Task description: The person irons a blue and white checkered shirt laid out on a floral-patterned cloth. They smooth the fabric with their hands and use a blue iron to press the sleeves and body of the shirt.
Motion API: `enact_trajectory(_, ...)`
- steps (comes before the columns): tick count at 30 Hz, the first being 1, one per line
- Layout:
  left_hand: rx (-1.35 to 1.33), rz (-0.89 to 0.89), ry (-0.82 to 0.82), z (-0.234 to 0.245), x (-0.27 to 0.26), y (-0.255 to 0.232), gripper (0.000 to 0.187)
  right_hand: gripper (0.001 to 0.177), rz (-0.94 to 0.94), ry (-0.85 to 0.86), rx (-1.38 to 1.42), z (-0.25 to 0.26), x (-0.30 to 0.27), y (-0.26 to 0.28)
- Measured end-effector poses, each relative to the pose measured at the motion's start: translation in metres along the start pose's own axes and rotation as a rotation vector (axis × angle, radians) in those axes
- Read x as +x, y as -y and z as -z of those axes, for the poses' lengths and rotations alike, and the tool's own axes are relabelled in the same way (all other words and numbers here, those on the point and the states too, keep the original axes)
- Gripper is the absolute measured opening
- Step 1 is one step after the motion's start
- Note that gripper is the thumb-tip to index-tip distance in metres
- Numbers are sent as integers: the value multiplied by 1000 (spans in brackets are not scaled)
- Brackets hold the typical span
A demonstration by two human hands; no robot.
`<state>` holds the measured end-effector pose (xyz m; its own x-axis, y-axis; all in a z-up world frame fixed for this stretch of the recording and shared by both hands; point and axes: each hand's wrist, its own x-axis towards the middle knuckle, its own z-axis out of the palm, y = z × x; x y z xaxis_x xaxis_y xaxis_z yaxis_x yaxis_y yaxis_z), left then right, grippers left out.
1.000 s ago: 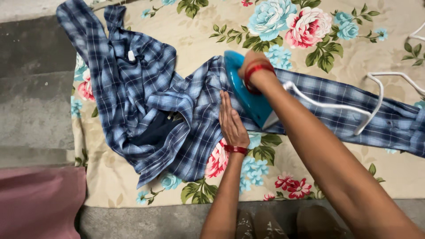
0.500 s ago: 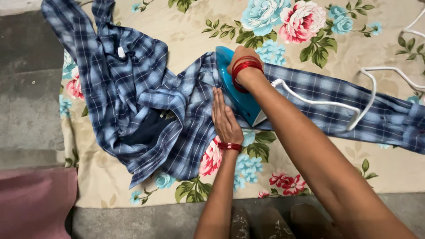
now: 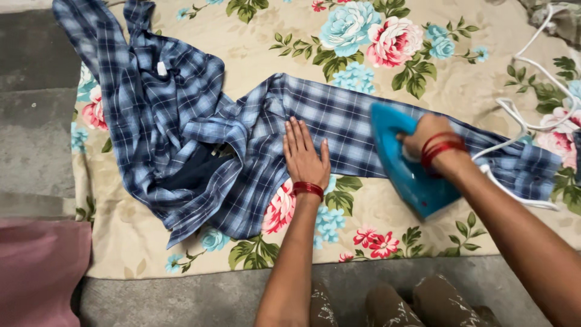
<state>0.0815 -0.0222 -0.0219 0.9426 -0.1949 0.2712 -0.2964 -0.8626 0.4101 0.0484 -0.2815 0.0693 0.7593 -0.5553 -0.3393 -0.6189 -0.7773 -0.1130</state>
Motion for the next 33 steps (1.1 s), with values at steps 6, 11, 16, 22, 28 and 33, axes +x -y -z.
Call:
enact_trajectory(6,22,-5,29,3,-1,-1,75,60,-40,-47,32,8,35,-26)
enact_trajectory(11,21,-20,27,4,3,1,76,64,-138,-60,34,4,11,-59)
enact_trajectory(16,-15,-11,28,4,-1,-1,76,63,-184,-32,23,9,7,-64)
enact_trajectory(22,24,-25,42,5,-2,-3,77,62,-236,-87,26,10,-12,-89)
enact_trajectory(28,12,-27,37,7,-1,-1,77,63,-264,-103,62,11,-2,-132)
enact_trajectory(33,126,24,40,8,-1,-12,72,63,-315,-135,33,4,22,-155)
